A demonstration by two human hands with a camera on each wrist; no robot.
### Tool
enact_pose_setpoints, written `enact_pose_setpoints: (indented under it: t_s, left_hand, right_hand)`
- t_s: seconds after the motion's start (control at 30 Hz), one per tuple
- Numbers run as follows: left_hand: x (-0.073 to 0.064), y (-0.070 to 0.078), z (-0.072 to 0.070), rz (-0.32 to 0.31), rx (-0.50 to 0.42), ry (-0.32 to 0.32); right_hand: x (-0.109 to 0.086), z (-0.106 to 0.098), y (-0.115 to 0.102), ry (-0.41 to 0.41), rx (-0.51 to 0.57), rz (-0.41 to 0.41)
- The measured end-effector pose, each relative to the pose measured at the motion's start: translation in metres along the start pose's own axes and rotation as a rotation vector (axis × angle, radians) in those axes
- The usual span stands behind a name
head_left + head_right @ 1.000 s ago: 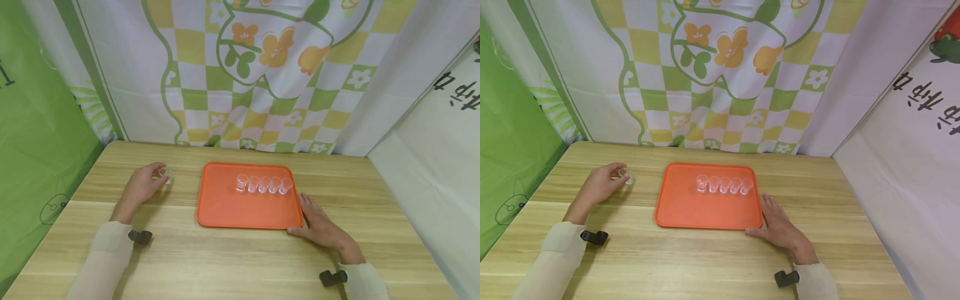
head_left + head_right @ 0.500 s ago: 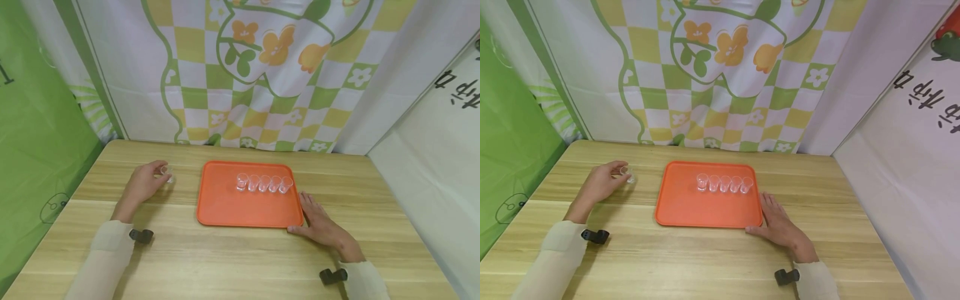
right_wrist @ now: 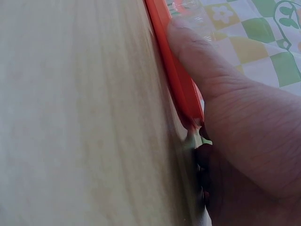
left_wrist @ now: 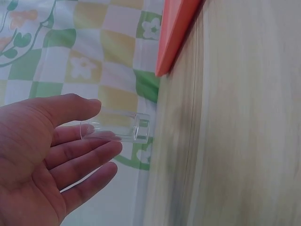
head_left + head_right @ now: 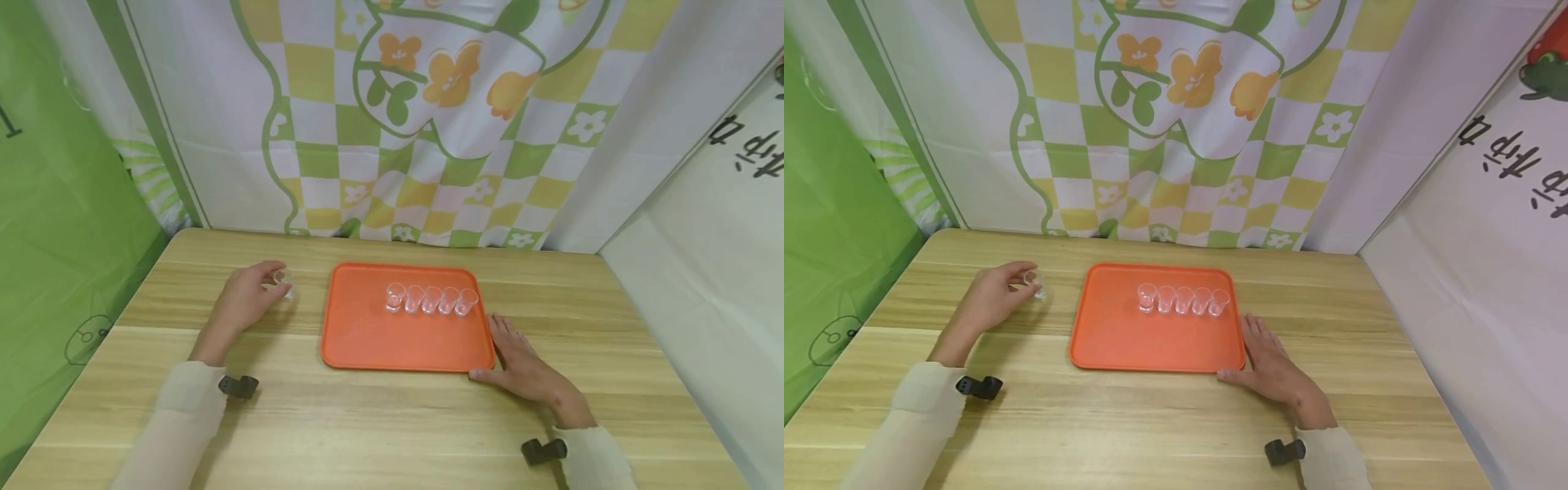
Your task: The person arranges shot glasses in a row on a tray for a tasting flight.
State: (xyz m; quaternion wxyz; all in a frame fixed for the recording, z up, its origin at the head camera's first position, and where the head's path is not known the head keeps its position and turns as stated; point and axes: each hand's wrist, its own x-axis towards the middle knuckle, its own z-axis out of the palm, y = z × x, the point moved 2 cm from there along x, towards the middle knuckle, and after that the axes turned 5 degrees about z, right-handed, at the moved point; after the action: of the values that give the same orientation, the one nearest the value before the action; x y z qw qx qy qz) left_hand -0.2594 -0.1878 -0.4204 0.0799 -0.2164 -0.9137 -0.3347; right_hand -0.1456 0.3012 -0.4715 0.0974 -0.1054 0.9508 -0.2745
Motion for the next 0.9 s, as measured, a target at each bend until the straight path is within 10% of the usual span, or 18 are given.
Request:
enact_pose_setpoints:
  t_s: [0.9]
  left_hand:
    - [0.011,0.037,0.025,0.111,-0.044,0.003]
  right_hand:
    - [0.001,0.000,0.000,-0.005,0.013,-0.007]
